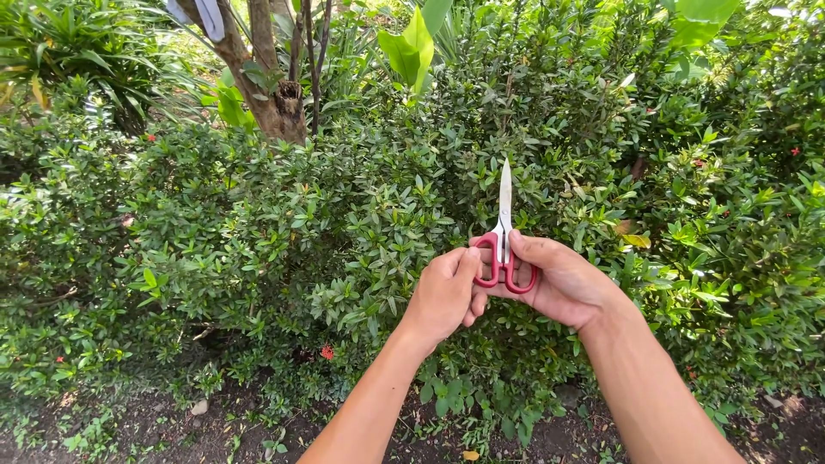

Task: Trimming or pruning leaves and small branches from a bush using scissors.

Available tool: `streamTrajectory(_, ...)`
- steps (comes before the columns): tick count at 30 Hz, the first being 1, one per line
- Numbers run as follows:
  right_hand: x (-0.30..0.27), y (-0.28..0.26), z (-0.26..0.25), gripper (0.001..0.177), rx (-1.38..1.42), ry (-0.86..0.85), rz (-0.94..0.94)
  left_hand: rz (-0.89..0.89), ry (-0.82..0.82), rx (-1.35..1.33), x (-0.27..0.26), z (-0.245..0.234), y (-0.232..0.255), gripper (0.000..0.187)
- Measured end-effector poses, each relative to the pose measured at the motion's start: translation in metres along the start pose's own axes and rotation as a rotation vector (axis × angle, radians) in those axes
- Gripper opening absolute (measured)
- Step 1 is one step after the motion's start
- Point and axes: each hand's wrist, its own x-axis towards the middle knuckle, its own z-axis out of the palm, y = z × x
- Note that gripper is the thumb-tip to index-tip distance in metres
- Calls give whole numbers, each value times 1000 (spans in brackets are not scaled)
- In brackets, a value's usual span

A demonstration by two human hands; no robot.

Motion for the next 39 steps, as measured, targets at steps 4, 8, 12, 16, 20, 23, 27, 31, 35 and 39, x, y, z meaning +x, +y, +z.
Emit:
streamTrajectory(4, -3, -2, 3, 46, 4, -28, 29, 24, -5, 15, -8, 0, 3, 45)
streamTrajectory(8, -4, -3, 3, 46, -38, -118, 31, 11, -45, -46, -14, -1, 1, 42)
streamTrajectory(12, -2, 1, 1, 45, -54, -4, 70, 40, -73, -57, -15, -4, -9, 43)
streamTrajectory(16, -8, -1, 2, 44, -60, 4, 102, 46, -89, -31, -13, -8, -19, 42)
streamTrajectory(20, -26, -17, -7, 48, -121, 63, 162, -65, -26, -11, -13, -22, -26, 42)
streamTrajectory(23, -37, -21, -17, 50, -177, 95, 230, -122, -69, 22, -23, -20, -27, 43)
streamTrajectory(27, -46, -12, -1, 53, -209, 160, 254, -136, -112, -24, -16, -4, -40, 43)
streamTrajectory(31, -58, 7, 8, 54, -30, 209, 158, -178, -149, 29, -21, 6, -34, 45)
streamTrajectory(35, -87, 40, -2, 51, -23, 280, 206, -153, -356, 98, -34, 2, -48, 33)
streamTrajectory(39, -120, 105, -50, 50, -102, 351, 338, -174, -536, 353, -46, 0, -58, 23)
